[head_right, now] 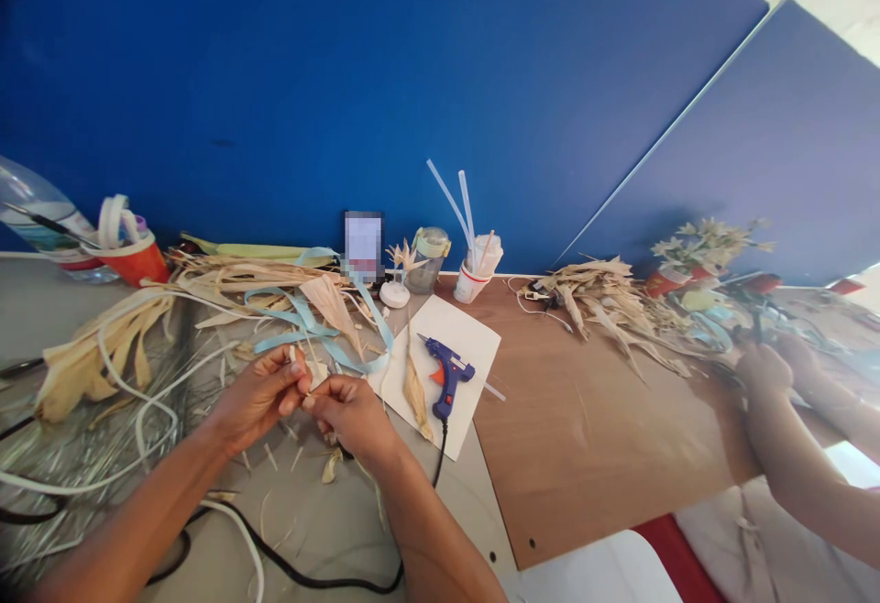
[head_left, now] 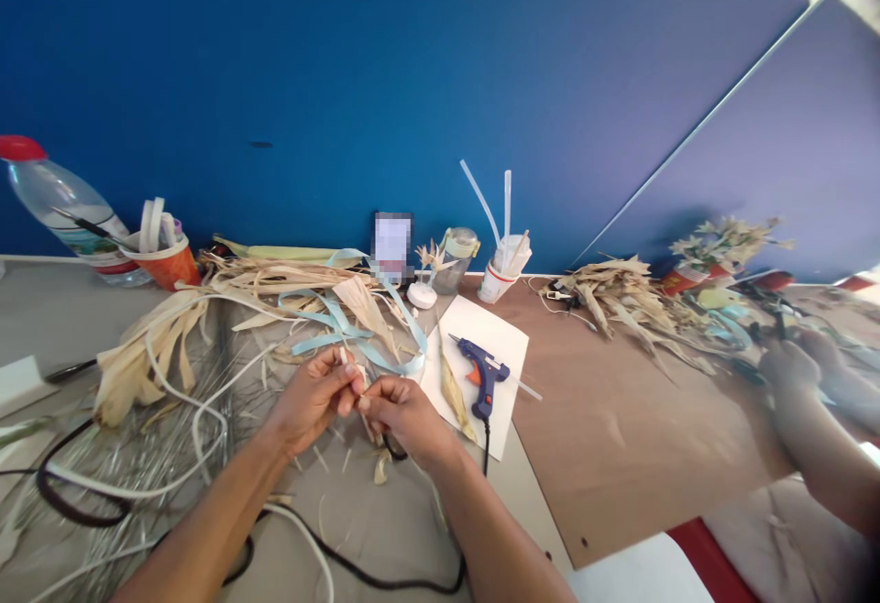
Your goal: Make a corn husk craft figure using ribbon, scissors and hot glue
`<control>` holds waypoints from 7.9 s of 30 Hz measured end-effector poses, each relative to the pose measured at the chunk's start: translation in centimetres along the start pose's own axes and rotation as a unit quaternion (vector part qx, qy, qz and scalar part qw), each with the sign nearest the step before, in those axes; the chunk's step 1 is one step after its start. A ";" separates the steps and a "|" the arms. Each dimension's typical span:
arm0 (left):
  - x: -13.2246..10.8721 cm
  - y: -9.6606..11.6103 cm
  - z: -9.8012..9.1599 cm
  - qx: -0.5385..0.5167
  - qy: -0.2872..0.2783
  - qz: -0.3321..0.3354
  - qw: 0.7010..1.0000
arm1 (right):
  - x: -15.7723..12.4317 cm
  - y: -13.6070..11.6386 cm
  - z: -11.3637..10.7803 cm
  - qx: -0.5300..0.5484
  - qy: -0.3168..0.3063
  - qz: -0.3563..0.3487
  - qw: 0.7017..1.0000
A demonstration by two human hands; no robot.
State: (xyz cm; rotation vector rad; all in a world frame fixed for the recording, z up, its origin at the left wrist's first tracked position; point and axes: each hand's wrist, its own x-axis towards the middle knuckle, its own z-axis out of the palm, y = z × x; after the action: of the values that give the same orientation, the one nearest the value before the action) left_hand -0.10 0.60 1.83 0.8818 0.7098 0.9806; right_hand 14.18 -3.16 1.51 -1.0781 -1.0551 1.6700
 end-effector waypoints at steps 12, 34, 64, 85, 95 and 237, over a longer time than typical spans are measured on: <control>0.3 0.1 -0.8 -0.089 -0.023 -0.030 0.995 | 0.3 -0.2 -0.5 0.082 0.009 0.000 0.997; 0.4 0.0 -0.8 -0.056 0.009 0.006 0.998 | 0.4 0.2 -0.3 0.081 -0.009 0.000 0.997; 0.5 0.2 -1.0 -0.107 0.024 0.015 0.994 | 0.3 0.1 -0.5 0.005 0.040 -0.018 0.999; 0.5 0.5 -1.0 -0.099 0.048 0.036 0.993 | 0.1 0.3 -0.4 -0.237 0.147 -0.101 0.955; 0.4 0.4 -0.3 -0.026 0.100 0.050 0.993 | -0.6 -1.6 -1.5 -0.299 0.159 -0.167 0.926; 2.1 1.6 -5.0 -0.146 0.341 0.278 0.886 | -2.7 -5.1 -9.2 0.411 0.162 -0.404 0.801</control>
State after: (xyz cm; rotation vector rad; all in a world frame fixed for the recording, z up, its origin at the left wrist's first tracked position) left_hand -4.01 4.45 0.61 0.4545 0.8798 1.9134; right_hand 24.67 -2.56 4.45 -0.2231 -0.3531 0.9768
